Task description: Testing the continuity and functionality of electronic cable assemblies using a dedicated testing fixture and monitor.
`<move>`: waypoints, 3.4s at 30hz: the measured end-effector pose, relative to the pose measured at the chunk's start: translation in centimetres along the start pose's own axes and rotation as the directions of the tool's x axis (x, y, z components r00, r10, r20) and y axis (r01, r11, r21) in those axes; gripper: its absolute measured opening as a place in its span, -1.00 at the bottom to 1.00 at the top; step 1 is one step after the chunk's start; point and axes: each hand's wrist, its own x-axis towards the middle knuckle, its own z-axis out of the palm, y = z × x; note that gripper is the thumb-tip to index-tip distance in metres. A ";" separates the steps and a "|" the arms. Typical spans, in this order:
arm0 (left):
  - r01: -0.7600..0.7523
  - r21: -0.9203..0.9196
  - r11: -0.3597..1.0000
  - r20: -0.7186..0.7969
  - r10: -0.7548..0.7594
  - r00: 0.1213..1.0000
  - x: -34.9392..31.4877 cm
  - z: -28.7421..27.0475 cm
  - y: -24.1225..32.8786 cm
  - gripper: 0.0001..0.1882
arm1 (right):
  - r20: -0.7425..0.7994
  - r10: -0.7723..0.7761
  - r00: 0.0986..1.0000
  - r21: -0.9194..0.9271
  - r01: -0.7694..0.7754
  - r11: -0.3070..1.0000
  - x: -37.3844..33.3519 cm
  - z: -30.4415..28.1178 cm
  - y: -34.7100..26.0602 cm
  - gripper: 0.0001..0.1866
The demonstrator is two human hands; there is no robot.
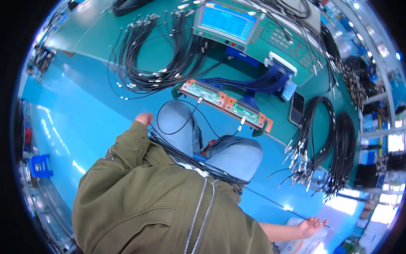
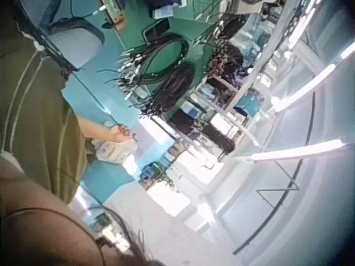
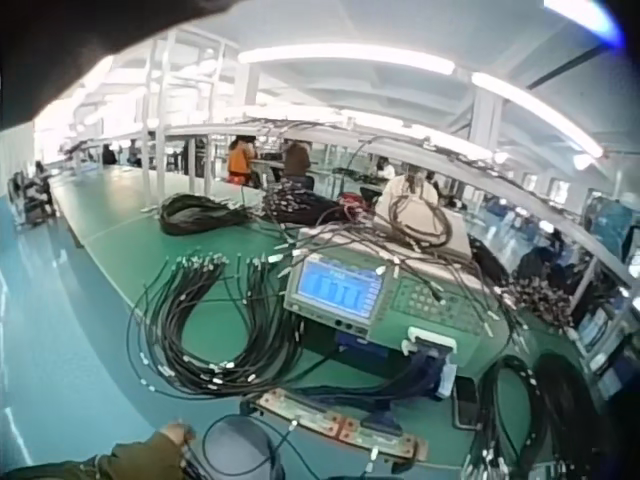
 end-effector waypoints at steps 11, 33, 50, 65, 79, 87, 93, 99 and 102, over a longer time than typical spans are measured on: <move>-0.332 -0.808 0.487 -0.191 0.316 0.929 -17.2 -3.9 14.4 -0.77 | 0.457 0.295 0.839 -0.343 -0.140 0.929 -4.6 9.4 7.9 -0.84; -0.078 -0.777 0.625 0.345 0.526 0.777 -18.7 7.8 19.6 -0.78 | 0.516 0.594 0.618 -0.648 -0.172 0.742 -21.2 18.9 28.0 -0.78; -0.172 -0.734 0.657 0.242 0.489 0.838 -22.9 10.3 19.3 -0.77 | 0.370 0.739 0.563 -0.592 -0.471 0.654 -22.3 18.7 28.1 -0.72; 0.026 -0.766 0.642 0.412 0.459 0.787 -21.5 10.3 19.9 -0.74 | 0.333 0.789 0.515 -0.494 -0.618 0.612 -21.6 19.6 28.6 -0.73; 0.053 -0.742 0.668 0.429 0.412 0.804 -20.2 9.0 19.8 -0.77 | 0.293 0.754 0.588 -0.457 -0.606 0.651 -22.4 20.3 28.6 -0.72; 0.032 -0.751 0.660 0.386 0.399 0.832 -20.4 9.1 20.2 -0.78 | 0.379 0.751 0.541 -0.661 -0.409 0.629 -20.8 19.8 28.9 -0.69; 0.004 -0.759 0.651 0.328 0.377 0.866 -21.1 9.4 20.4 -0.76 | 0.380 0.741 0.553 -0.710 -0.340 0.617 -20.4 19.2 28.6 -0.68; 0.017 -0.756 0.655 0.337 0.367 0.867 -20.5 9.7 20.9 -0.76 | 0.347 0.709 0.614 -0.696 -0.339 0.633 -18.9 17.8 27.7 -0.70; 0.048 -0.785 0.617 0.340 0.365 0.867 -19.7 9.2 20.3 -0.75 | 0.465 0.606 0.646 -0.590 -0.284 0.755 -17.4 17.1 25.5 -0.74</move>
